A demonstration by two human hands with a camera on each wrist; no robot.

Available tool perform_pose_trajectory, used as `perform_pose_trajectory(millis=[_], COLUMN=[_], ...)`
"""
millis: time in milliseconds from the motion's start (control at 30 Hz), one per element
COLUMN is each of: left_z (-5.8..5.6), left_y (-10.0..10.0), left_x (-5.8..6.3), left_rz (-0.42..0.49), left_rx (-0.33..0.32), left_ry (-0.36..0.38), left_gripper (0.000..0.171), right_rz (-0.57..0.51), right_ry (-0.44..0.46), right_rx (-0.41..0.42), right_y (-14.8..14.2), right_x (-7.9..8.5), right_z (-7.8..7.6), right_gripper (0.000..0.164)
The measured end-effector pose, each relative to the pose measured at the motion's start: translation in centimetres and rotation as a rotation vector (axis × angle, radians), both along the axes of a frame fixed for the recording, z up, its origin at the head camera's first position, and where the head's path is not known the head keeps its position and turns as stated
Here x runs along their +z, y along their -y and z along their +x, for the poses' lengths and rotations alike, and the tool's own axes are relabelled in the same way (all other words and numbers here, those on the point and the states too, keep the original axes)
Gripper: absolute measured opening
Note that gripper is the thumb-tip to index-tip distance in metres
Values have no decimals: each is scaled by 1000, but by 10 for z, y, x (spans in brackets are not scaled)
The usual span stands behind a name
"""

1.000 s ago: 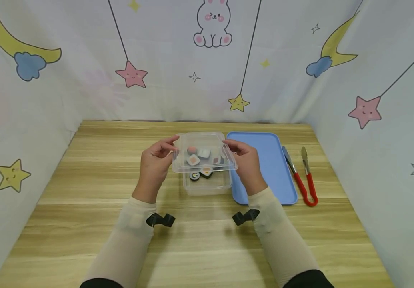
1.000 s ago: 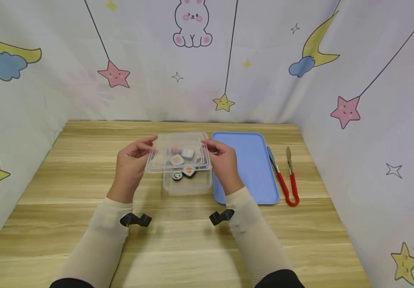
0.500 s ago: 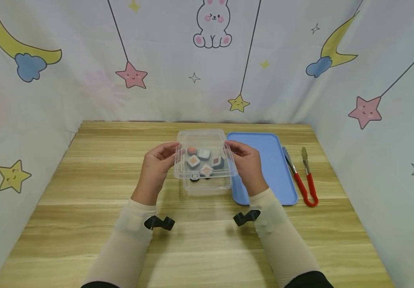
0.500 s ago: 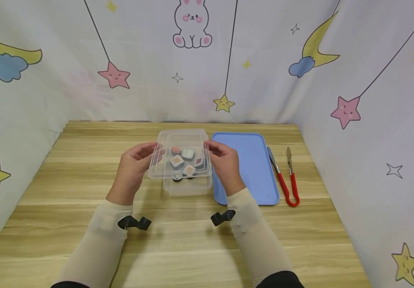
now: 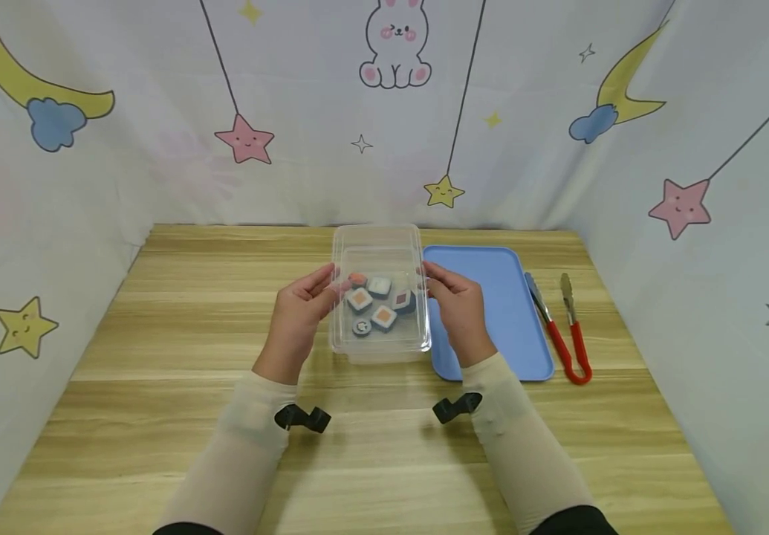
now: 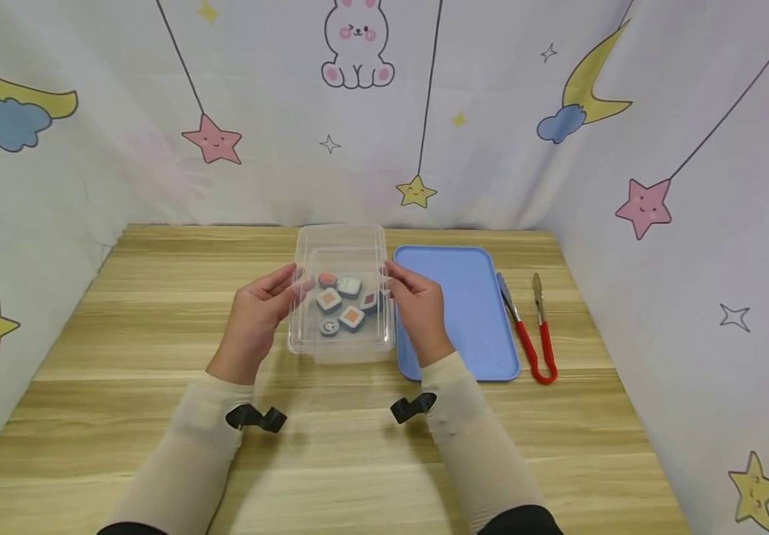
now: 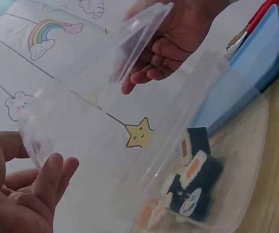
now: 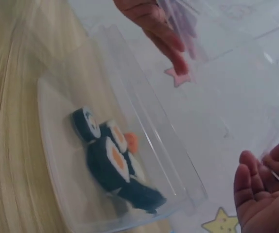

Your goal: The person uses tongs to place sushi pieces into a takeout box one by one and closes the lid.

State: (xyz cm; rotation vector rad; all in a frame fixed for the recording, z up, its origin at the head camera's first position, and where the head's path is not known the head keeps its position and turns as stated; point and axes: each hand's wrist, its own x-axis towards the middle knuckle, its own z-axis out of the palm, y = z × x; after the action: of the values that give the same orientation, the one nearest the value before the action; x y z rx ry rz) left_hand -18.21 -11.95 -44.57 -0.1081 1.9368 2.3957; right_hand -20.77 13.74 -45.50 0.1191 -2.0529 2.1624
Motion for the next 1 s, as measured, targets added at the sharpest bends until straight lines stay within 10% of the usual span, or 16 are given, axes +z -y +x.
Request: perform_pose_trajectory(millis=[467,767,1000], left_z=[3,-1,-1], left_y=[-27,-39,-41], left_x=[-22,-32,-38], left_rz=[-107,-83,-153], left_rx=[106,83,58], left_ry=[-138,-53,-6], left_gripper=[60,69,75], right_rz=[158,359,398], right_ry=[30,-3,171], right_rx=[-53,-76,-12], right_y=[11,12,14], right_x=[-7,-12,-16], right_z=[6,8,6], right_gripper=[44,54,63])
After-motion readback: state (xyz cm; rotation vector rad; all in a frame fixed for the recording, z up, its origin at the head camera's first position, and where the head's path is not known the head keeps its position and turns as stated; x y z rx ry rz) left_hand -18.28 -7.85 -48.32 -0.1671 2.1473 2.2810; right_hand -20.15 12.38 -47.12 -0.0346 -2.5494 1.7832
